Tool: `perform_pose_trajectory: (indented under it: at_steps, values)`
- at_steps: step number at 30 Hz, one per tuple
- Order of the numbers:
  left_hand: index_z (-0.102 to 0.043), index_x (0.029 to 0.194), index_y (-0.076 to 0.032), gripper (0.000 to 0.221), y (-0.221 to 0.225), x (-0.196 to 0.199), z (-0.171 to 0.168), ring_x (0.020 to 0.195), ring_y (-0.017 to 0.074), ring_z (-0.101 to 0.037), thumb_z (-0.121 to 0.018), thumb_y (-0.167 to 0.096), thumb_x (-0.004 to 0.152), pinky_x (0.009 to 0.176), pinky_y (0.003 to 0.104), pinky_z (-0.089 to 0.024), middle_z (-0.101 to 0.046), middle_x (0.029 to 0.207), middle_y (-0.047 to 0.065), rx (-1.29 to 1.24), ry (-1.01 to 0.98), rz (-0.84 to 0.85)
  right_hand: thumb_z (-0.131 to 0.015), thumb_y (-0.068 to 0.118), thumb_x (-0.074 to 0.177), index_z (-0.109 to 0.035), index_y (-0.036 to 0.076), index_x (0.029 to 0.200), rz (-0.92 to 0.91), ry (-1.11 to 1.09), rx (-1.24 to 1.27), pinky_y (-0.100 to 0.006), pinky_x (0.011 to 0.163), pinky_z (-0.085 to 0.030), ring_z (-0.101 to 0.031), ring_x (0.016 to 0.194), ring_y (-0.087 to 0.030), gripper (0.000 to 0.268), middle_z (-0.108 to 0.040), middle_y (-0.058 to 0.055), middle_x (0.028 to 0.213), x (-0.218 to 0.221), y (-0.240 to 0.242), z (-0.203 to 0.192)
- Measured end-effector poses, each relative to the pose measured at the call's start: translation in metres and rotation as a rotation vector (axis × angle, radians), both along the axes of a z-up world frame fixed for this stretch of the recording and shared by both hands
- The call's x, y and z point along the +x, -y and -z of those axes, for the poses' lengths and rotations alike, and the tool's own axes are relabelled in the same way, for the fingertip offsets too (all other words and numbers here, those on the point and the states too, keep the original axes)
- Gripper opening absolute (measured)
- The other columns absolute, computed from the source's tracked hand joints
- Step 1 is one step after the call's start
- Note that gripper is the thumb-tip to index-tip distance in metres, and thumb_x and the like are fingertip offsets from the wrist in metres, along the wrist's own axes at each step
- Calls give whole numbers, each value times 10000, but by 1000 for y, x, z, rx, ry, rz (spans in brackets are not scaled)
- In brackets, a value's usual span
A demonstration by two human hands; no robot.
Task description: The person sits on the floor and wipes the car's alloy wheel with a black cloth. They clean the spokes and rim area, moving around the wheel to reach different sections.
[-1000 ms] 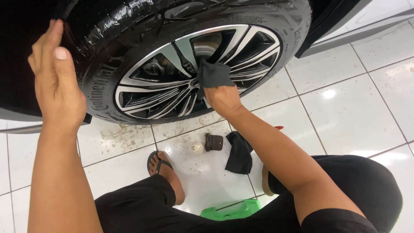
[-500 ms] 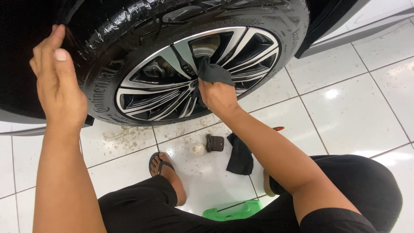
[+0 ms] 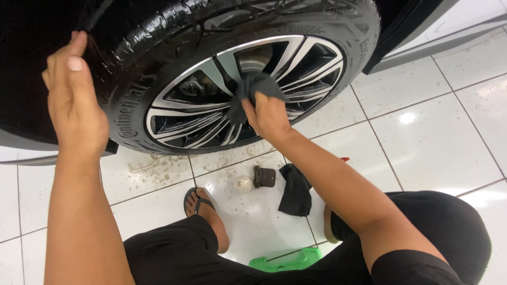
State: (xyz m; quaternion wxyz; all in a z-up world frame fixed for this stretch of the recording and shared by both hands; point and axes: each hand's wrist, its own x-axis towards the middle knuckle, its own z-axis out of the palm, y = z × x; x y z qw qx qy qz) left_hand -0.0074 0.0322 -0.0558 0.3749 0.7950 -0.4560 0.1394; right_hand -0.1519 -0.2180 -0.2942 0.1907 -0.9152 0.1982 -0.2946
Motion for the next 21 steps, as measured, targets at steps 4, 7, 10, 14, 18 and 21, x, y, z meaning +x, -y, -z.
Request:
perform_pose_trajectory:
  at_steps: [4,7,10,14,18,21]
  values:
    - [-455,1549,57,733,-1,-3,-1,1347,394,-403,-177,-513,1183,1103,505,-306,-473,1525,255,34,-15,-3,-688,269,983,-612,63,831,-124,97,-263,-419,406,-366,-506,478,-284,267,-532,-77,594,-3,-8,-13]
    - [-462,1548,91,706,-4,1,6,1395,394,-418,-194,-468,1210,1131,485,-259,-477,1528,281,23,26,33,-610,104,1014,-554,8,1266,-213,265,-367,-483,867,-504,-578,1007,-389,275,-586,-199,1120,-3,-19,-66]
    - [-471,1540,86,638,-3,1,6,1364,380,-439,-212,-408,1231,1124,466,-263,-494,1509,274,-14,65,62,-696,155,993,-675,-48,1127,-82,403,-614,-515,907,-550,-613,990,-402,244,-621,-210,1082,7,-10,-35]
    - [-411,1575,34,698,-4,-4,1,1436,388,-372,-190,-499,1181,1172,504,-245,-435,1568,260,32,-22,15,-655,30,882,-618,96,777,-151,107,-318,-376,427,-413,-509,508,-230,130,-558,-40,631,3,14,43]
    - [-436,1565,47,680,-7,7,7,1422,403,-395,-198,-473,1199,1148,475,-287,-447,1573,264,41,23,39,-743,131,951,-606,72,904,-170,276,-416,-304,540,-473,-603,684,-199,157,-593,-54,847,-8,6,-13]
    - [-489,1508,87,586,-4,5,5,1378,387,-429,-236,-360,1227,1136,455,-279,-498,1512,290,-20,63,80,-821,225,945,-471,97,814,-106,339,-434,-330,448,-306,-418,527,-175,395,-422,-12,670,-2,-3,-8]
